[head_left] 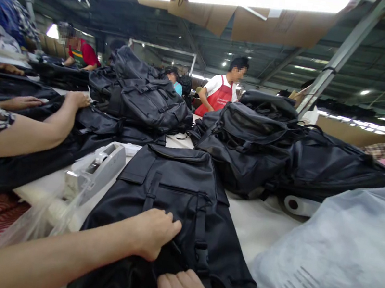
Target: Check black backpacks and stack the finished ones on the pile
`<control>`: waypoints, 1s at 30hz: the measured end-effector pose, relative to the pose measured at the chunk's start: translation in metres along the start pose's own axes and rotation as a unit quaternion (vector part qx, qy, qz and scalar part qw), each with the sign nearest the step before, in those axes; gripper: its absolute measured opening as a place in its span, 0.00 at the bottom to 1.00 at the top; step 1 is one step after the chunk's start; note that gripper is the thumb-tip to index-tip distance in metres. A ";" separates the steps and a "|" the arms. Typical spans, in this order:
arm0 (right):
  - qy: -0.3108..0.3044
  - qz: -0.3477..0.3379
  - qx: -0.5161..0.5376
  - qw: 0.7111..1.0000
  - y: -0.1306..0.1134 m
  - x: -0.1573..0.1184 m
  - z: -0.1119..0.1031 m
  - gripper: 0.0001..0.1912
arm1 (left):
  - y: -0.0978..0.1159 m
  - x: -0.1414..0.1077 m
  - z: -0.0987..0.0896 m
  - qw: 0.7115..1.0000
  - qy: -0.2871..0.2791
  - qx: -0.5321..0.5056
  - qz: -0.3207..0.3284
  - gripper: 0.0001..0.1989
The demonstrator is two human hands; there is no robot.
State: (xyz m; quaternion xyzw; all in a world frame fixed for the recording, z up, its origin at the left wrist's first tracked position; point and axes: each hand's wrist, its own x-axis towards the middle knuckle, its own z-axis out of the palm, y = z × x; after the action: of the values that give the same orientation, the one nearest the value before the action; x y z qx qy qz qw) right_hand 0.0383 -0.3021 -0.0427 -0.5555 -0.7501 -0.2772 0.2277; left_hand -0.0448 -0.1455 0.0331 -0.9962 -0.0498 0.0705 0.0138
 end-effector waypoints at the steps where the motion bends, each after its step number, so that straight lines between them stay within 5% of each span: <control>1: -0.031 0.019 0.018 0.999 0.003 0.002 -0.004 0.19 | -0.004 0.001 -0.003 1.000 0.013 -0.002 -0.007 0.22; 5: -0.204 0.118 0.108 0.966 0.017 0.018 -0.027 0.09 | -0.029 0.009 -0.026 0.983 0.138 -0.100 -0.067 0.15; 9: -0.309 0.131 0.089 0.938 0.018 0.023 -0.033 0.08 | -0.054 0.014 -0.045 0.919 0.231 -0.305 -0.093 0.13; 13: -0.251 0.138 0.102 0.953 0.020 0.022 -0.032 0.19 | -0.053 0.011 -0.041 0.930 0.234 -0.272 -0.075 0.13; 16: -0.201 0.134 0.167 0.956 0.035 0.035 -0.046 0.11 | -0.030 -0.004 -0.036 0.933 0.307 -0.189 -0.003 0.11; 18: -0.166 0.120 0.224 0.953 0.050 0.048 -0.055 0.19 | -0.011 -0.017 -0.035 0.928 0.323 -0.181 0.047 0.10; 20: -0.140 0.107 0.263 0.949 0.064 0.057 -0.058 0.26 | 0.005 -0.026 -0.034 0.945 0.272 -0.175 0.046 0.12; 24: -0.126 0.112 0.294 0.941 0.070 0.054 -0.043 0.25 | 0.016 -0.031 -0.020 0.986 0.104 -0.119 -0.056 0.19; 28: -0.070 0.191 0.264 0.943 0.065 0.042 -0.026 0.15 | 0.012 -0.033 -0.005 0.982 -0.004 -0.152 -0.110 0.21; 30: -0.116 0.210 0.219 0.946 0.066 0.039 -0.023 0.15 | 0.008 -0.033 -0.002 0.979 -0.015 -0.173 -0.108 0.20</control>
State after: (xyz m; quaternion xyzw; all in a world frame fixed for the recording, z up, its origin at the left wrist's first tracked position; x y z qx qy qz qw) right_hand 0.0913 -0.2747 0.0110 -0.6652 -0.6802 0.0142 0.3076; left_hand -0.0760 -0.1570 0.0395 -0.9712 -0.1684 0.0736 -0.1514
